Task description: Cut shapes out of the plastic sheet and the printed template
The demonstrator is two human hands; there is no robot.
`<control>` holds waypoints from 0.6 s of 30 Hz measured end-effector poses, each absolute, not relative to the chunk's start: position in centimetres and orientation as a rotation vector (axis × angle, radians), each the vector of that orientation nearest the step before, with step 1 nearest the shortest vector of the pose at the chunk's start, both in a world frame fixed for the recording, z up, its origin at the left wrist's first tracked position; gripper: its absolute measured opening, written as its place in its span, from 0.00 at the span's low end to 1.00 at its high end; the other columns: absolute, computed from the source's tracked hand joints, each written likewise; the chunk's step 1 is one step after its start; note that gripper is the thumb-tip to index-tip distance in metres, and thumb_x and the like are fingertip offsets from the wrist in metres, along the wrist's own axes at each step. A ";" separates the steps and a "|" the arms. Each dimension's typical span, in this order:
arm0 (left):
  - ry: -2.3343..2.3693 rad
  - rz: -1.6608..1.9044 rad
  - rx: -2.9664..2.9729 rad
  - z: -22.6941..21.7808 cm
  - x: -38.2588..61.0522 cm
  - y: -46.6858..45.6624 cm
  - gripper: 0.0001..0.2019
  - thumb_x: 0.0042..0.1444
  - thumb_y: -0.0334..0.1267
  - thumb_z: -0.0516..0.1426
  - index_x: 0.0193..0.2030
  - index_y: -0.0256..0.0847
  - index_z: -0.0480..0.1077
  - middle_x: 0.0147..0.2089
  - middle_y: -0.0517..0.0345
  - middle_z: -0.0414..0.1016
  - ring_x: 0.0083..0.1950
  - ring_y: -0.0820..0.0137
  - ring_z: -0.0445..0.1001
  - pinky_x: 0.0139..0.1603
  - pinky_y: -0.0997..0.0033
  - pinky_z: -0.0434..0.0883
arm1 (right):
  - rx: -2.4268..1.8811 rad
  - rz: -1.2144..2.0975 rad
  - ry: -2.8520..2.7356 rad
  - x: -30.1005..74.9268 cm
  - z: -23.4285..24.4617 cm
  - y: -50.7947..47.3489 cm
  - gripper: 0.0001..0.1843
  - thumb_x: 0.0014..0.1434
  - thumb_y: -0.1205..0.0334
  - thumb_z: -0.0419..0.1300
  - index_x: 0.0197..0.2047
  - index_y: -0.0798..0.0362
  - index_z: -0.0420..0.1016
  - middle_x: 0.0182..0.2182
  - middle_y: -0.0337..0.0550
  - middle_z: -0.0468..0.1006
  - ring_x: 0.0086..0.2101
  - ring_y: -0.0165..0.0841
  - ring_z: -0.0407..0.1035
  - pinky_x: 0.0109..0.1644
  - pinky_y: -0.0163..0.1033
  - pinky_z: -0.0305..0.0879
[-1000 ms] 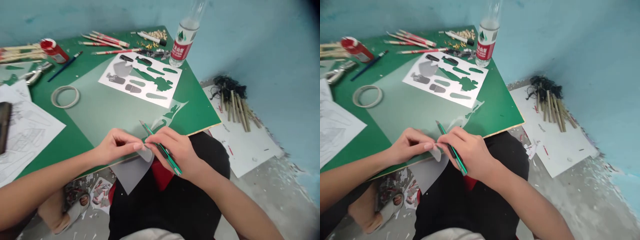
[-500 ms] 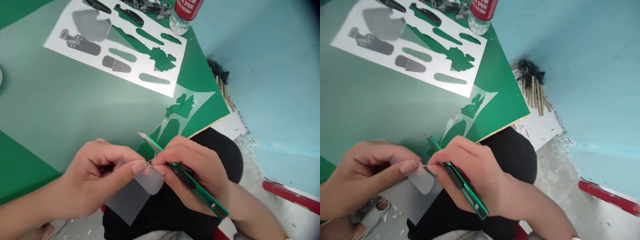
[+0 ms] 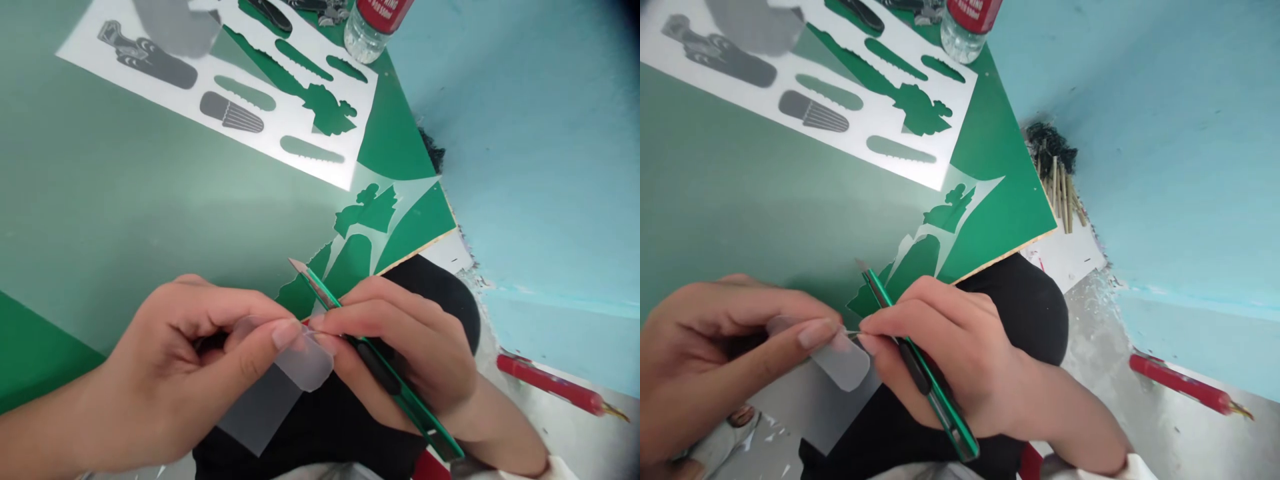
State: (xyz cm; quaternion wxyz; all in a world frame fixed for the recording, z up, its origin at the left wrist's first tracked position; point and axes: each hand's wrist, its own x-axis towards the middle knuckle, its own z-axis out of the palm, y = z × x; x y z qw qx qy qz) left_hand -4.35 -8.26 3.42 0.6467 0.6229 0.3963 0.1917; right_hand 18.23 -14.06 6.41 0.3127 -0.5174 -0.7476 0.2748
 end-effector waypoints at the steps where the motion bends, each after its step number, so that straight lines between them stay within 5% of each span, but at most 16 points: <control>1: 0.890 0.442 1.434 3.4 -4.4 -8.2 0.16 0.69 0.50 0.59 0.35 0.49 0.84 0.17 0.65 0.65 0.16 0.76 0.61 0.12 0.80 0.58 | -1.382 0.730 -1.966 18.2 6.4 -14.1 0.06 0.67 0.71 0.64 0.45 0.52 0.78 0.35 0.41 0.82 0.30 0.27 0.75 0.31 0.33 0.73; 10: 0.855 0.466 1.350 3.1 -4.4 -8.4 0.14 0.70 0.48 0.60 0.37 0.51 0.85 0.16 0.67 0.62 0.15 0.78 0.60 0.13 0.81 0.58 | -1.369 0.724 -1.976 18.4 6.2 -14.2 0.07 0.66 0.71 0.64 0.45 0.51 0.78 0.34 0.40 0.80 0.31 0.28 0.76 0.32 0.32 0.75; 18: 0.702 0.503 1.403 2.6 -4.8 -8.0 0.09 0.70 0.39 0.61 0.38 0.49 0.82 0.19 0.68 0.71 0.14 0.79 0.58 0.12 0.78 0.52 | -1.345 0.714 -1.996 18.8 6.8 -14.4 0.10 0.64 0.68 0.68 0.48 0.51 0.79 0.36 0.43 0.82 0.32 0.32 0.77 0.32 0.37 0.76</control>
